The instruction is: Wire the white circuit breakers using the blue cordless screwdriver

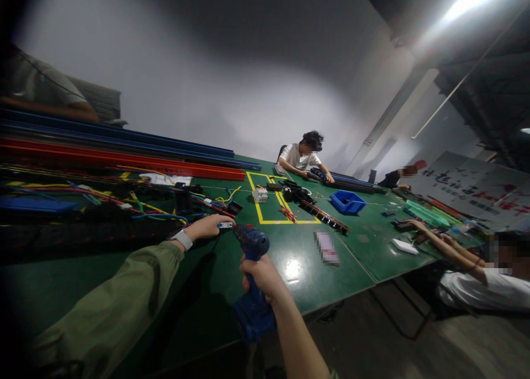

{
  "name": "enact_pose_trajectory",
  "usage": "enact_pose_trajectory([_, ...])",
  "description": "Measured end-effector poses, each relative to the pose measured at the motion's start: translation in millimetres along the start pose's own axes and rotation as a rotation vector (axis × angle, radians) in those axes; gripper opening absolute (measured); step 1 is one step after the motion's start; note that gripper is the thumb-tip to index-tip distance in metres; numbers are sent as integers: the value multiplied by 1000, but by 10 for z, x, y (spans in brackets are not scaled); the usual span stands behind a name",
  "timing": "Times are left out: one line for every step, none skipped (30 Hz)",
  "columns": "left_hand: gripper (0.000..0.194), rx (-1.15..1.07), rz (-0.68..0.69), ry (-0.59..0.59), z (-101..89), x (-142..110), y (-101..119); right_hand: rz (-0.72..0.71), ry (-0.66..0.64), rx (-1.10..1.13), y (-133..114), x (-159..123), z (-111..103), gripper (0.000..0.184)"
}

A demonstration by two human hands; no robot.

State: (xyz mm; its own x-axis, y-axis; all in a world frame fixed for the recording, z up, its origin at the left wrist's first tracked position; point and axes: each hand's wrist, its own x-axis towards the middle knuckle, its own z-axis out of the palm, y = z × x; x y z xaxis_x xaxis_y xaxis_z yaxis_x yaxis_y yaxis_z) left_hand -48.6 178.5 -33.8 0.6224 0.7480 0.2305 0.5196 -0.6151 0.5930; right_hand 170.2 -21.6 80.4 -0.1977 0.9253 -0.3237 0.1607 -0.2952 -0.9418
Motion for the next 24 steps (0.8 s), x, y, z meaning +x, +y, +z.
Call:
enact_pose_trajectory([64,1,0,1,-1,-2,1,1,-3,-5,-4,-1,0,18])
enact_pose_trajectory([64,1,-1,1,-2,-3,2,3,-5,-10,-7,-1,0,18])
enact_pose_trajectory([64,0,-2,0,-2,-3,4,4,-6,-16,-8,-1,0,18])
enact_pose_trajectory([64,-1,-4,-1,-4,-3,6,5,-6,-21,-8,0,0,18])
enact_pose_trajectory([63,-3,-6,-2,-5,-3,9,4,-6,-26,-6,1,0,18])
enact_pose_trajectory([63,-5,-9,-3,-6,-3,12,2,-8,-28,-4,2,0,17])
enact_pose_trajectory([62,-8,-12,-5,-8,-3,15,-1,-10,-29,-2,3,0,17])
enact_pose_trajectory([62,-10,-12,-6,-9,-4,18,-4,-11,-27,-1,3,0,17])
enact_pose_trajectory([62,-11,-10,-6,-11,-4,21,-6,-10,-24,-1,2,1,17])
enact_pose_trajectory([62,-12,-5,-6,-13,-5,23,-5,-8,-20,-3,1,2,18])
enact_pose_trajectory([63,-13,2,-7,-15,-5,25,-2,-6,-19,-7,-2,4,19])
enact_pose_trajectory([63,-14,7,-8,-16,-6,26,3,-4,-21,-13,-5,5,20])
enact_pose_trajectory([63,-15,8,-8,-17,-6,27,9,-3,-26,-19,-8,7,20])
enact_pose_trajectory([63,-15,7,-8,-17,-6,27,14,0,-33,-25,-11,8,20])
enact_pose_trajectory([62,-16,3,-9,-18,-5,27,19,1,-39,-29,-13,9,20])
enact_pose_trajectory([62,-16,-2,-8,-17,-5,27,20,3,-44,-32,-15,9,20])
enact_pose_trajectory([61,-16,-6,-8,-17,-4,27,20,3,-46,-32,-15,9,20])
enact_pose_trajectory([61,-16,-9,-9,-17,-4,26,17,3,-44,-30,-15,9,20])
enact_pose_trajectory([60,-19,-12,-10,-16,-3,26,13,4,-39,-27,-14,9,20])
enact_pose_trajectory([59,-21,-14,-12,-16,-2,26,8,5,-33,-23,-13,9,20])
enact_pose_trajectory([59,-24,-16,-14,-15,-1,25,5,7,-27,-19,-12,10,21])
enact_pose_trajectory([59,-25,-15,-15,-15,0,25,4,12,-21,-17,-12,12,22])
enact_pose_trajectory([60,-26,-13,-14,-15,0,25,5,16,-18,-17,-13,16,23])
enact_pose_trajectory([60,-25,-11,-14,-15,0,26,8,19,-18,-18,-16,20,23])
